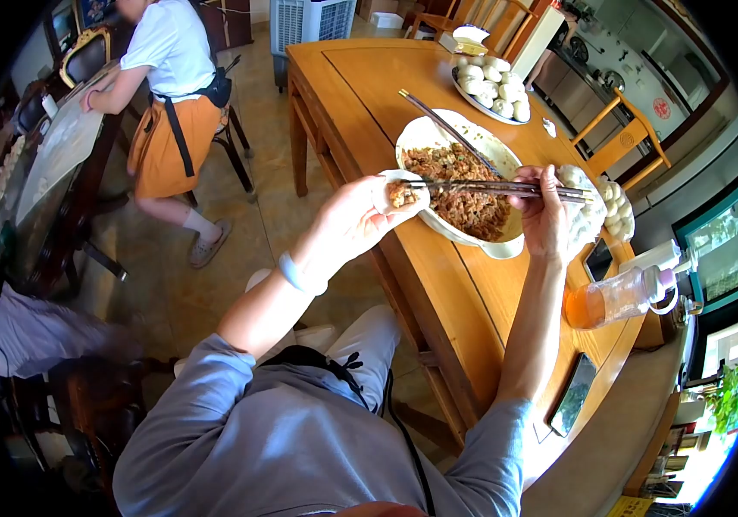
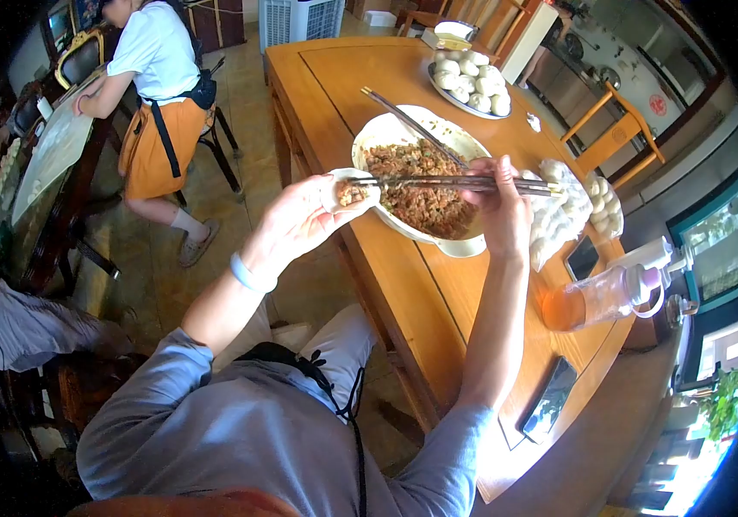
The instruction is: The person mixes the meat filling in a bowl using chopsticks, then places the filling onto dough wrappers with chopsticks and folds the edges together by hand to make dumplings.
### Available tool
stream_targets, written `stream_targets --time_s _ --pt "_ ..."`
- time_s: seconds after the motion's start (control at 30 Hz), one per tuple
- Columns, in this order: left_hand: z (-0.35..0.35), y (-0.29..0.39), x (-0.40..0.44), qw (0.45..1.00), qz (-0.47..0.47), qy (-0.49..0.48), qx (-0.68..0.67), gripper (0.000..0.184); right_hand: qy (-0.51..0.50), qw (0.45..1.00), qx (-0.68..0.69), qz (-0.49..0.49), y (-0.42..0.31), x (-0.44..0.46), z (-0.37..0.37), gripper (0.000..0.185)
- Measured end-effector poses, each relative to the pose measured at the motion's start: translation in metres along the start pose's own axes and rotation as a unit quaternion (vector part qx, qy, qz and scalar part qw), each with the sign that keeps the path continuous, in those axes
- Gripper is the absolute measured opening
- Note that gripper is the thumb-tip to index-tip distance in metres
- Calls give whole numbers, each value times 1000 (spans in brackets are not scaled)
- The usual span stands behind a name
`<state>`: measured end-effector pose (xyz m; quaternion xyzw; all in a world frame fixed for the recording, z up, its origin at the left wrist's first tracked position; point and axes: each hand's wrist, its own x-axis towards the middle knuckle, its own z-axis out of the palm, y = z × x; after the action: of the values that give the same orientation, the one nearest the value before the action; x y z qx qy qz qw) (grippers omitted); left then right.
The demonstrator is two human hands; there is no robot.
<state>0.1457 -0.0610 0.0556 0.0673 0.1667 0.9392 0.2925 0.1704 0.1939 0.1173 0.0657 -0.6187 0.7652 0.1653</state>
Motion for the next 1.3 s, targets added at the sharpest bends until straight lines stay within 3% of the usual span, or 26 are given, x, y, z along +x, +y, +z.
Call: stream_targets --time_s 0.27,0.6,0.73,0.87,0.97,1.17,1.3 --pt "-1 1 -2 1000 -1 -16 19 32 -16 999 42 -11 4 1 1 35" --pt "-2 2 -7 1000 -9 -12 16 32 -23 1000 -7 -7 4 -1 12 33" --pt "-2 5 -12 1000 -6 2 17 32 -3 997 52 -63 -11 1 0 28" --pt "0 9 -24 1000 2 3 7 32 141 969 -177 -95 -26 1 -19 32" --pt "-7 10 -30 1000 2 8 5 31 148 930 -317 -115 -30 1 -28 37" --pt "-19 12 -44 999 2 38 -20 30 125 890 -425 -107 -19 -14 7 32" --pt "-20 17 -55 999 -12 21 -37 29 144 922 -353 -71 -4 -23 -7 34"
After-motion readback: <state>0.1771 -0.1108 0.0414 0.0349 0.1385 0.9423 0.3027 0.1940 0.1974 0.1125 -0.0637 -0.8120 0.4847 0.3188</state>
